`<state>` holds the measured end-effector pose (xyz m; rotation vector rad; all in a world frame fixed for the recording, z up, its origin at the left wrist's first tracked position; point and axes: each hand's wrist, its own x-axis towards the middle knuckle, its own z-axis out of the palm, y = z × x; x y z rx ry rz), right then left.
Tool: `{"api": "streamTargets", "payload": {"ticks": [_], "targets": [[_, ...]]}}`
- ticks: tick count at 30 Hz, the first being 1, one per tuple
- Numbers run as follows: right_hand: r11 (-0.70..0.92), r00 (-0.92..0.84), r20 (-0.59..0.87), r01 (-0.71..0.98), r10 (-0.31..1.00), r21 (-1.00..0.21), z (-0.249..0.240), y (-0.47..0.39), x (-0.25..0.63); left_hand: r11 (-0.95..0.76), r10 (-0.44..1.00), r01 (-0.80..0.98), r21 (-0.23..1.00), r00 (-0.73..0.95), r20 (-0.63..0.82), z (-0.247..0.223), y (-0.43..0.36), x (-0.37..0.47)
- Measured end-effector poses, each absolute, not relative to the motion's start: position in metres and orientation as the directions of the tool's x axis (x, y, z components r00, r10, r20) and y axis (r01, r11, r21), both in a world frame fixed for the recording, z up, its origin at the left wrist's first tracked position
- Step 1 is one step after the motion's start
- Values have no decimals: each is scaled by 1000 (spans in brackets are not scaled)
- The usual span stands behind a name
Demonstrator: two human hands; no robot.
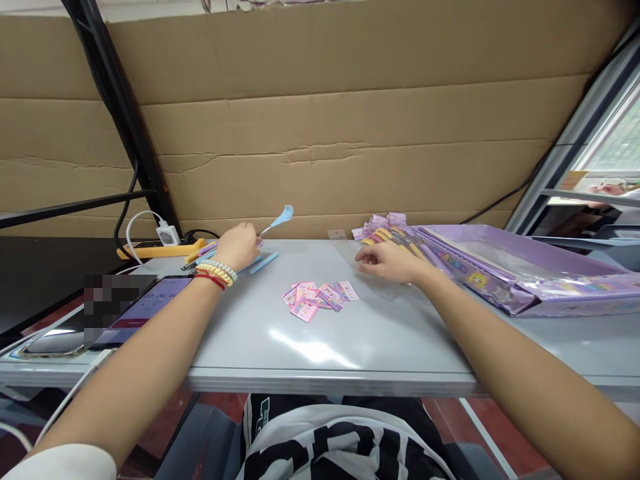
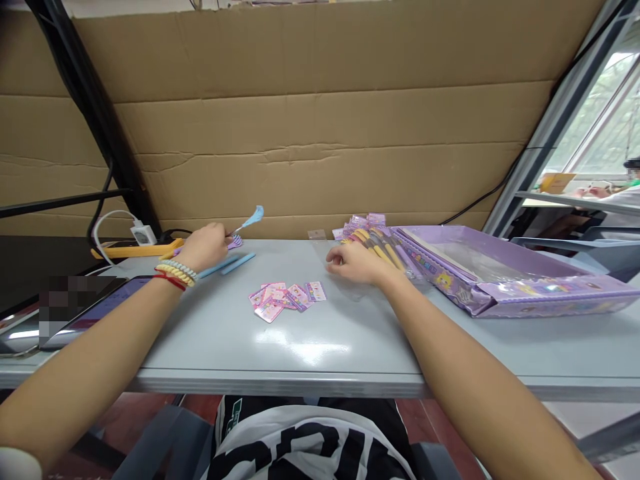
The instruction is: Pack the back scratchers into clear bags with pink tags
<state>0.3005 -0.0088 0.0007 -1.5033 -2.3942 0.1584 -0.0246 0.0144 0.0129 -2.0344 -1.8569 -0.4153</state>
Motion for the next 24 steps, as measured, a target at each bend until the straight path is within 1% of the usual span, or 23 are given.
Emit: {"api": "streamTargets", "payload": {"ticks": [1, 3, 5, 7, 8, 10, 12, 15, 18, 21, 24], "targets": [[463, -409, 233, 845, 882, -269, 1, -10, 298, -137, 872, 990, -37, 138, 470, 13, 8, -14], [505, -429, 283, 805, 858, -311, 1, -14, 292, -311, 828, 950, 21, 260, 496, 10, -5, 7], [546, -457, 308, 762, 835, -349, -1, -17, 286, -517, 763, 853, 76, 419, 493, 4, -16, 25], [596, -505, 316, 695, 803, -404, -5, -20, 280, -654, 692, 748, 111, 533, 487, -3, -24, 39], [617, -529, 319, 647, 786, -448, -7, -21, 277, -705, 655, 698, 122, 576, 489, -7, -27, 44], [625, -565, 315, 521, 763, -581, -11, -24, 270, -777, 590, 616, 131, 640, 491, -11, -31, 49], [570, -584, 284, 389, 760, -724, -13, -26, 262, -816, 549, 558, 149, 669, 501, -12, -32, 50], [422, -585, 227, 220, 778, -880, -12, -26, 256, -822, 546, 539, 183, 657, 520, -8, -31, 47], [328, -502, 241, 90, 830, -940, -8, -21, 260, -753, 618, 624, 211, 559, 553, -4, -22, 38], [324, -372, 278, 66, 886, -944, -2, -16, 272, -579, 732, 790, 203, 394, 556, -6, -6, 24], [344, -270, 302, 125, 914, -931, 2, -12, 284, -350, 845, 932, 97, 269, 461, -11, 10, 7]]}}
